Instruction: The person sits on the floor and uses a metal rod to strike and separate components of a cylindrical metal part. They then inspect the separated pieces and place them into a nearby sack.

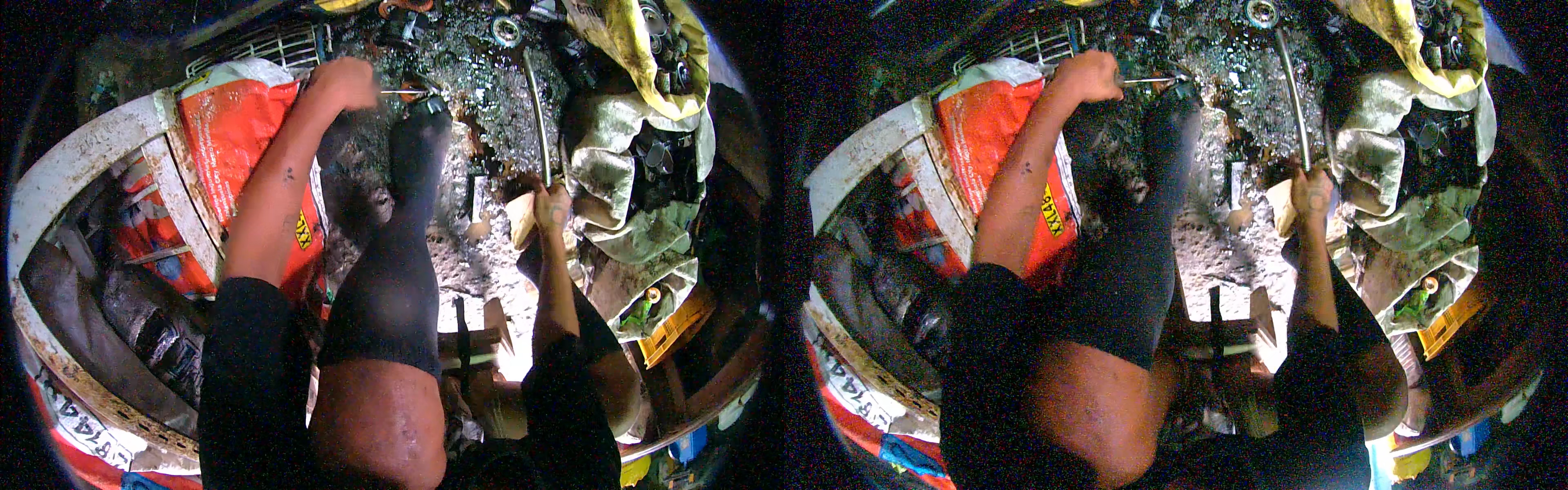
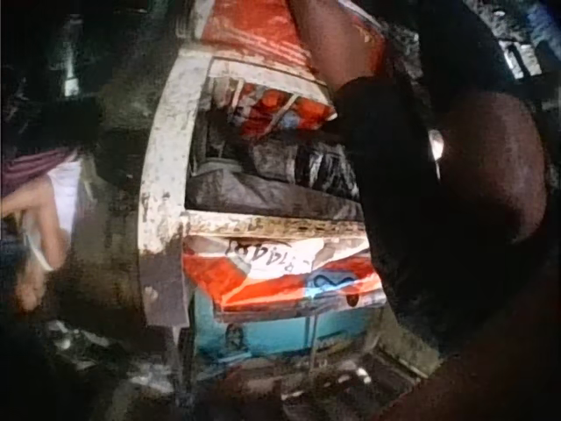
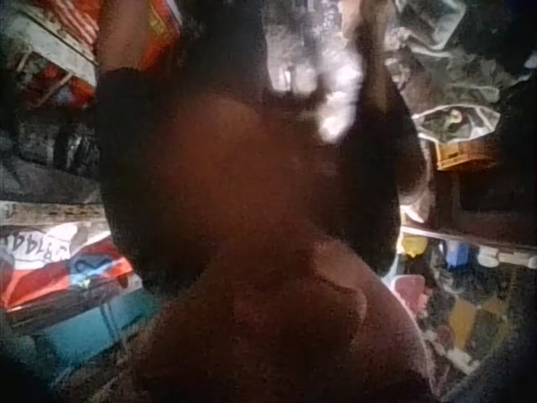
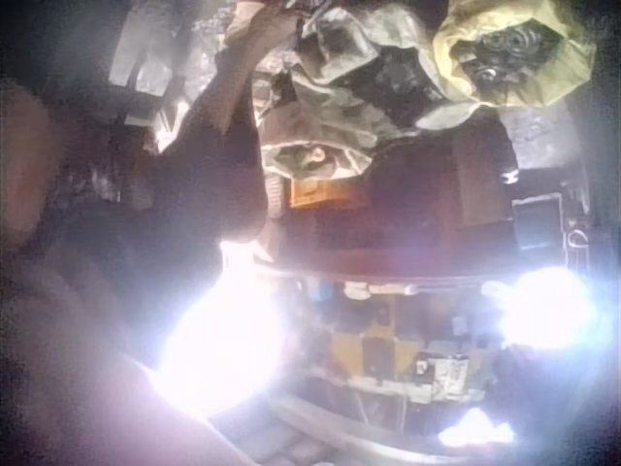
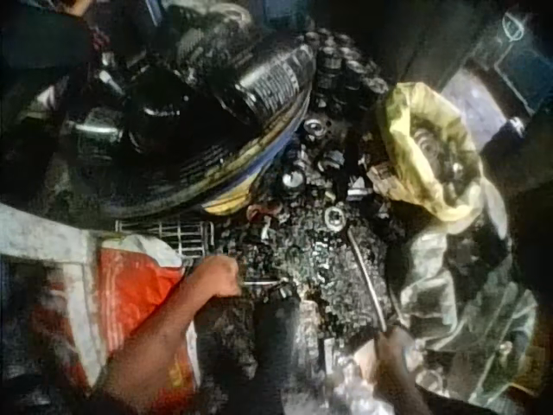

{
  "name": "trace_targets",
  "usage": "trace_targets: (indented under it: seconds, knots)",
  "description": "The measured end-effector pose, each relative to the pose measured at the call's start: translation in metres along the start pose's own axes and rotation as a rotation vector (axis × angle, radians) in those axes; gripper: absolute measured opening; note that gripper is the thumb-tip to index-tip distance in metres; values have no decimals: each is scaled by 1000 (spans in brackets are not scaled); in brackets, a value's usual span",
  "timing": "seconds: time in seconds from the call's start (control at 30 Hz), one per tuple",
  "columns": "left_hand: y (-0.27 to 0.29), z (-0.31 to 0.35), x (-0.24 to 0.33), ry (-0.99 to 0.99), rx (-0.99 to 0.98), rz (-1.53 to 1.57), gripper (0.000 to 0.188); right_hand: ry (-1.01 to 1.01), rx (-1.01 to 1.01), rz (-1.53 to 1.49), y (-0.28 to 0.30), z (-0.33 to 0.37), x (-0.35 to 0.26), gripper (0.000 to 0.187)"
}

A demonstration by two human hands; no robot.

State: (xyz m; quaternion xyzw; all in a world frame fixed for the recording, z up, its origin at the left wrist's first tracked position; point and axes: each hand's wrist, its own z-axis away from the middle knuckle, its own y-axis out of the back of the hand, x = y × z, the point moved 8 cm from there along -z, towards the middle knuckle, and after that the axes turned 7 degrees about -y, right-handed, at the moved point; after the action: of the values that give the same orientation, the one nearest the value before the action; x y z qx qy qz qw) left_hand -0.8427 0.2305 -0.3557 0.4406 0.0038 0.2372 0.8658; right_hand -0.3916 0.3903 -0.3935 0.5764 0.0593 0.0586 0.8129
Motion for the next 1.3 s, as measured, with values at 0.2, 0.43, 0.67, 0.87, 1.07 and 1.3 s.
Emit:
trace_targets:
  seconds: [0.2,0.43,0.67,0.87,1.07,1.3]
  knots:
    - [-27,-13,-17,62,94,63,59,8,-70,274,17,-52,42,56]
    - [-2,-21,55,-503,627,151,43,-150,-135,234,39,-67,45,55]
    - [3,-33,88,-762,490,-90,23,-43,-38,-89,33,-64,44,39]
    - [44,-32,112,-726,359,-285,25,315,120,-514,54,3,-53,29]
    - [101,-16,120,-470,292,-86,32,521,-90,-647,104,26,-164,60]
    - [198,67,177,-494,367,-29,38,810,24,-393,235,64,-203,85]
